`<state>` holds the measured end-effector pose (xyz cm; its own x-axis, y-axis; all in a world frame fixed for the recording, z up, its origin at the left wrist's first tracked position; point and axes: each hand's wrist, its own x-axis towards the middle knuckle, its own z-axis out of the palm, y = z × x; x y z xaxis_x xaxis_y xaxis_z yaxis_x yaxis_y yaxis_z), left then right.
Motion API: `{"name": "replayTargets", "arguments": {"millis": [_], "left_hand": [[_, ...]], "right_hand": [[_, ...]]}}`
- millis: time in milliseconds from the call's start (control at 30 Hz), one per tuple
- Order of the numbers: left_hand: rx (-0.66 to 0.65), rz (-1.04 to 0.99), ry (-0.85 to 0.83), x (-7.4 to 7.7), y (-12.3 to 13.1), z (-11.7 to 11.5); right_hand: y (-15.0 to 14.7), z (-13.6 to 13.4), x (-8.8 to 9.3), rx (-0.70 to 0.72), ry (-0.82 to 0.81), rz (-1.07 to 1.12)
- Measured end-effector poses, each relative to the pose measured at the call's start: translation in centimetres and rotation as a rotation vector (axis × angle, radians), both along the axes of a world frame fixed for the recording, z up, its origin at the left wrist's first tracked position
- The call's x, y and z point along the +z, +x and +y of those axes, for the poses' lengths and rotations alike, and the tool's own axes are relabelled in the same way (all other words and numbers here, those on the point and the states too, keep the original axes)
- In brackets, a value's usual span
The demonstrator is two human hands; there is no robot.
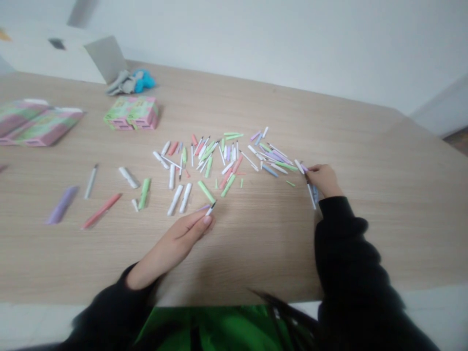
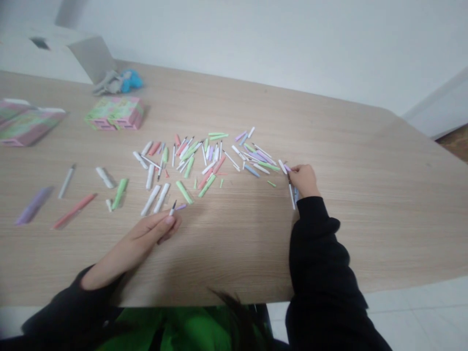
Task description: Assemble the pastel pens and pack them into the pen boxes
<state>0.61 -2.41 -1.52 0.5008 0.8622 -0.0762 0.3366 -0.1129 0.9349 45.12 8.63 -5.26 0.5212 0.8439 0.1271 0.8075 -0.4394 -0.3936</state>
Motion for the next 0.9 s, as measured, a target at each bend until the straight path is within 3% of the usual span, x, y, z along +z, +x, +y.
{"name": "replayTargets", "arguments": {"millis": [200,367,433,600,900], "left_hand": [[-0.023,0.005,-0.051,0.6,0.1,-0.2],[0.020,0.019,-0.055,0.5,-0.4,-0.3],[0.029,0.018,-0.038,0.3,-0.8,-0.3],[0.063,0.037,0.005,-0.3,-1.7,-0.2],[0.107,0.139,0.045,-0.7,-2.1,-0.2]], "right_hand": [[0.1,-0.7,1.1,0.005,0.124,0.017],[-0.9,-1.8,3.1,0.216,0.452,0.402],[-1.1,-2.0,3.7,0.260,0.509,0.537],[-0.2,-3.1,4.0,0.104,0.577,0.656],[-0.2,-4.6,2.1,0.051,0.197,0.224]]}}
